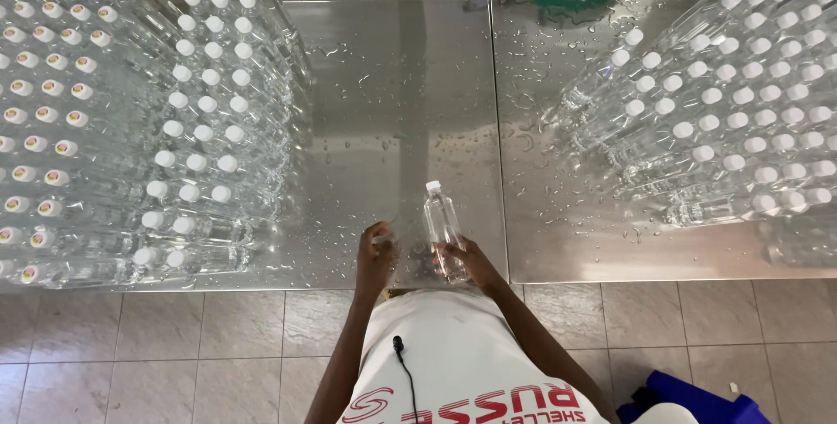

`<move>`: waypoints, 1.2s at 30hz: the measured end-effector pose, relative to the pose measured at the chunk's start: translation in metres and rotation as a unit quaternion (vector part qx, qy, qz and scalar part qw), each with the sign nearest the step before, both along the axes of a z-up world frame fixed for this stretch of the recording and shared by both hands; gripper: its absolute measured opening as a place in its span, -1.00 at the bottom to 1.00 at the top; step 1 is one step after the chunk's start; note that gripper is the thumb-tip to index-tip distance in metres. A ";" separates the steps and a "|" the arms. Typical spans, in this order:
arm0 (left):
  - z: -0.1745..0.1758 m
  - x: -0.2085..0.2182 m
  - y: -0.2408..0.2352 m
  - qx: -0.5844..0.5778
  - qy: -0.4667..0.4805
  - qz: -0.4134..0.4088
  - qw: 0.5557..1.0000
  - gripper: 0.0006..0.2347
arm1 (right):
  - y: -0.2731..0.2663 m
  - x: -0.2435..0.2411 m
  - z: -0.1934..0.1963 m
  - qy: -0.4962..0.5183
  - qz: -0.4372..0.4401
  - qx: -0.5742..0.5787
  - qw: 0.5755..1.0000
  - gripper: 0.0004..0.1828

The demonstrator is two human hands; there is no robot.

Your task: The person repeatedly picks up clear plastic bottles from a metal table, screws white caps onto them by hand, and places the capped bottles into a large stack on the left side of the table.

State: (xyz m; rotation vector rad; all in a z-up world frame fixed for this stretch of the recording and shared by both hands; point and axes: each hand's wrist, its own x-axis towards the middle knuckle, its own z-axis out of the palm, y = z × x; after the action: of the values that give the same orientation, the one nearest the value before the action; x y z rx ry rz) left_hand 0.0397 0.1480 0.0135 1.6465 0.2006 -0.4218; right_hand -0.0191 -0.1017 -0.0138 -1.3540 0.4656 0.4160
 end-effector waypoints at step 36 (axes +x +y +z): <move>0.233 0.050 -0.048 -0.191 -0.224 0.030 0.955 -0.72 | 0.023 0.009 0.162 -0.363 0.052 -0.420 0.830 -0.12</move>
State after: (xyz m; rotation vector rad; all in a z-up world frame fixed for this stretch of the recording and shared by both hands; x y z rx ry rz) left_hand 0.0900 0.1002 0.2462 1.3088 -0.1635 -0.0271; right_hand -0.0098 -0.0786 0.1484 -2.2560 -0.1098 -0.2933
